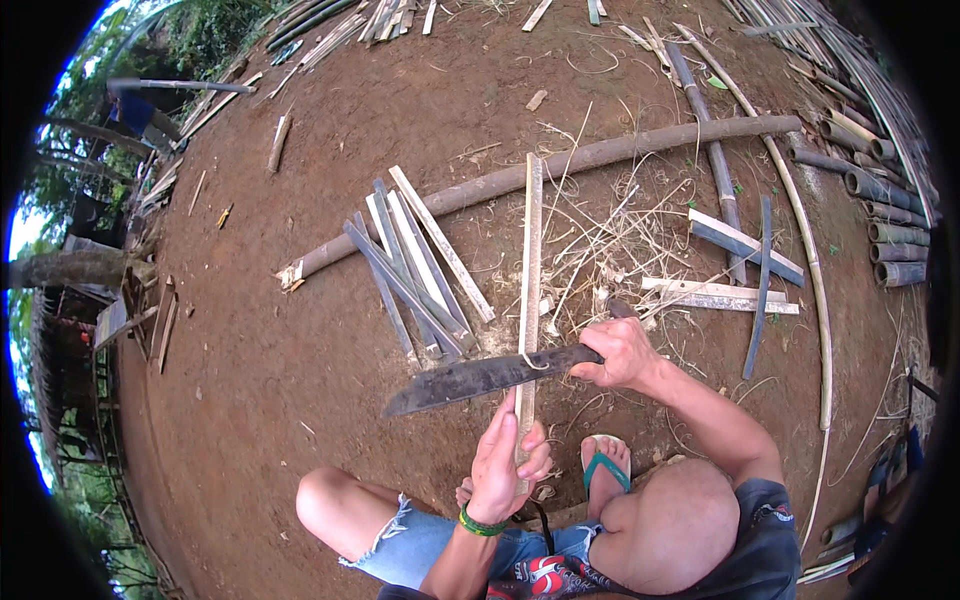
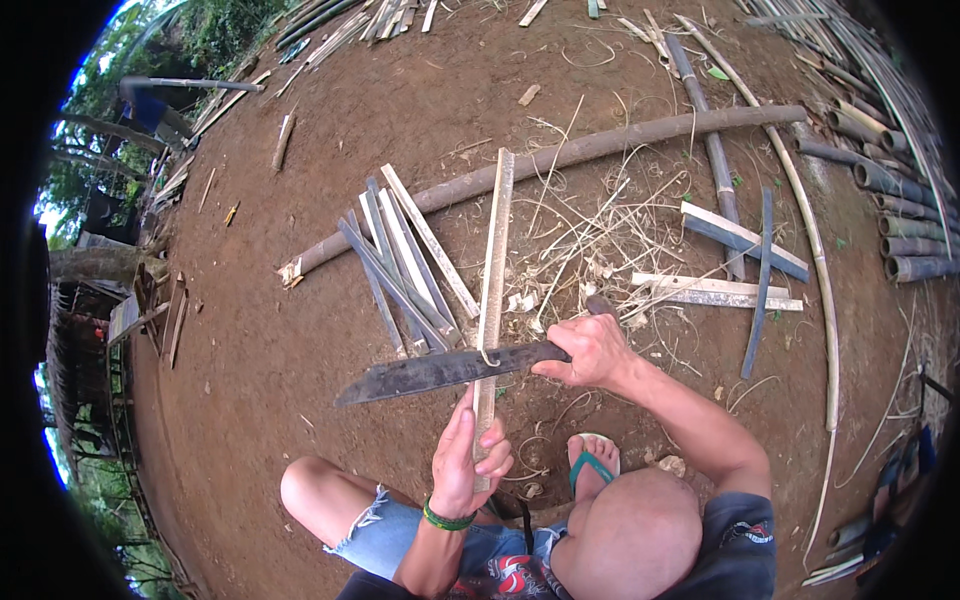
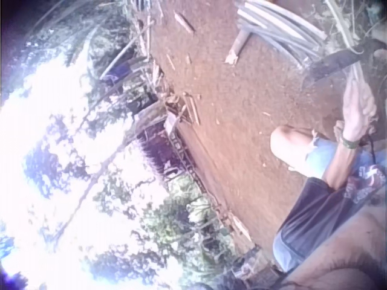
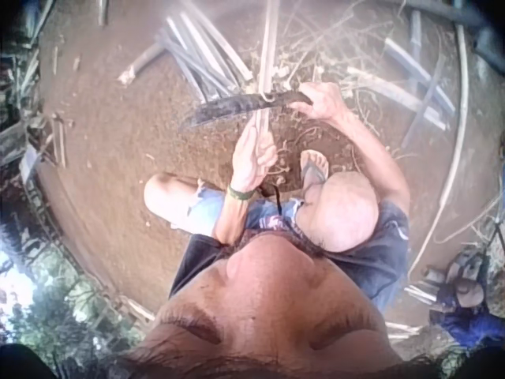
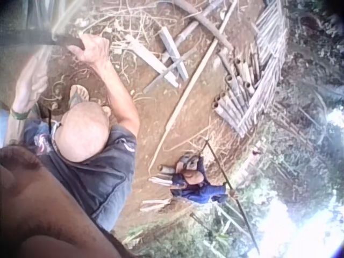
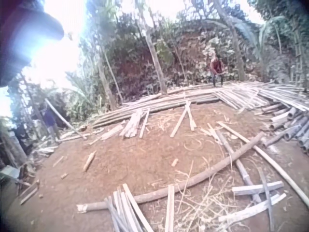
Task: The person sits on the ground and uses a large knife to shave thin strips of bamboo. They hold the bamboo piece in one hand and repeatedly scrape the blade along its length to remove the outer layer, creating a pile of shavings.
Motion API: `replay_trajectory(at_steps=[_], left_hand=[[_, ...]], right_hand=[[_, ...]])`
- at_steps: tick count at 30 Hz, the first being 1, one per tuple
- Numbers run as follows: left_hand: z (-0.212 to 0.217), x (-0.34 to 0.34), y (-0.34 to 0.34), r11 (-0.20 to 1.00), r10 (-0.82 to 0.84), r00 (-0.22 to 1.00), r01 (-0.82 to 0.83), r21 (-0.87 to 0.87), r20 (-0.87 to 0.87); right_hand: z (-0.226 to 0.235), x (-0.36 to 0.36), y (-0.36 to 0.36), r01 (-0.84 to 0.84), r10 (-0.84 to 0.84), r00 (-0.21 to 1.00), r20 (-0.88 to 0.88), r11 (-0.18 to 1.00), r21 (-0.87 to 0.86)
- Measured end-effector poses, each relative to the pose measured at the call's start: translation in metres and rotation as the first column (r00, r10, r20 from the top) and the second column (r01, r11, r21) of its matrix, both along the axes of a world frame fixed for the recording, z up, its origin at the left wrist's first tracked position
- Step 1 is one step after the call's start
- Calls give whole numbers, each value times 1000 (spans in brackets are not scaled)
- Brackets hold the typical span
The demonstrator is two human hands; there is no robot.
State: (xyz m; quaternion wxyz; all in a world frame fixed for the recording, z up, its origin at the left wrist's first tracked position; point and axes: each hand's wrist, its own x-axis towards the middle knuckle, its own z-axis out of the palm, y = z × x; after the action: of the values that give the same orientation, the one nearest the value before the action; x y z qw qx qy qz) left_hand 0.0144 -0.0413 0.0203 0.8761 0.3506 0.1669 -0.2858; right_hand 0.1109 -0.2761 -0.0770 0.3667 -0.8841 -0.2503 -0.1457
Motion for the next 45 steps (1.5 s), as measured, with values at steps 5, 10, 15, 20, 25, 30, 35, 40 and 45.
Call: replay_trajectory(at_steps=[5, 10, 15, 20, 25, 30, 35, 40, 45], left_hand=[[17, -27, 15, 998, -10, 998, 7, -59, -59], [17, -51, 35, 984, -32, 980, -3, -177, -197], [45, -90, 64, 973, -62, 990, 32, -230, -124], [4, -44, 40, 930, 104, 993, -114, 349, 48], [-42, -1, 9, 844, 128, 983, -178, 506, 133], [-43, 22, -20, 807, 32, 962, -186, 561, 273], [-32, 23, -28, 826, 15, 968, -152, 542, 249], [-20, 15, -25, 653, -168, 929, -147, 743, 330], [-7, 10, -20, 622, -221, 918, -128, 773, 330]], right_hand=[[-31, 49, -54, 207, -212, 976, -48, 974, -96], [-36, 82, -101, 340, -333, 940, 77, 892, -299], [-30, 106, -167, 646, -751, 567, -338, 660, -382], [-11, 71, -121, 666, -645, 661, -384, 740, -95], [0, 2, -39, 352, -278, 821, -498, 934, 60], [15, -40, 10, 59, -2, 945, -328, 985, 165], [22, -49, 22, -11, 74, 929, -362, 985, 172], [22, -46, 20, -109, 148, 953, -265, 982, 154], [19, -38, 14, -158, 177, 973, -147, 978, 133]])
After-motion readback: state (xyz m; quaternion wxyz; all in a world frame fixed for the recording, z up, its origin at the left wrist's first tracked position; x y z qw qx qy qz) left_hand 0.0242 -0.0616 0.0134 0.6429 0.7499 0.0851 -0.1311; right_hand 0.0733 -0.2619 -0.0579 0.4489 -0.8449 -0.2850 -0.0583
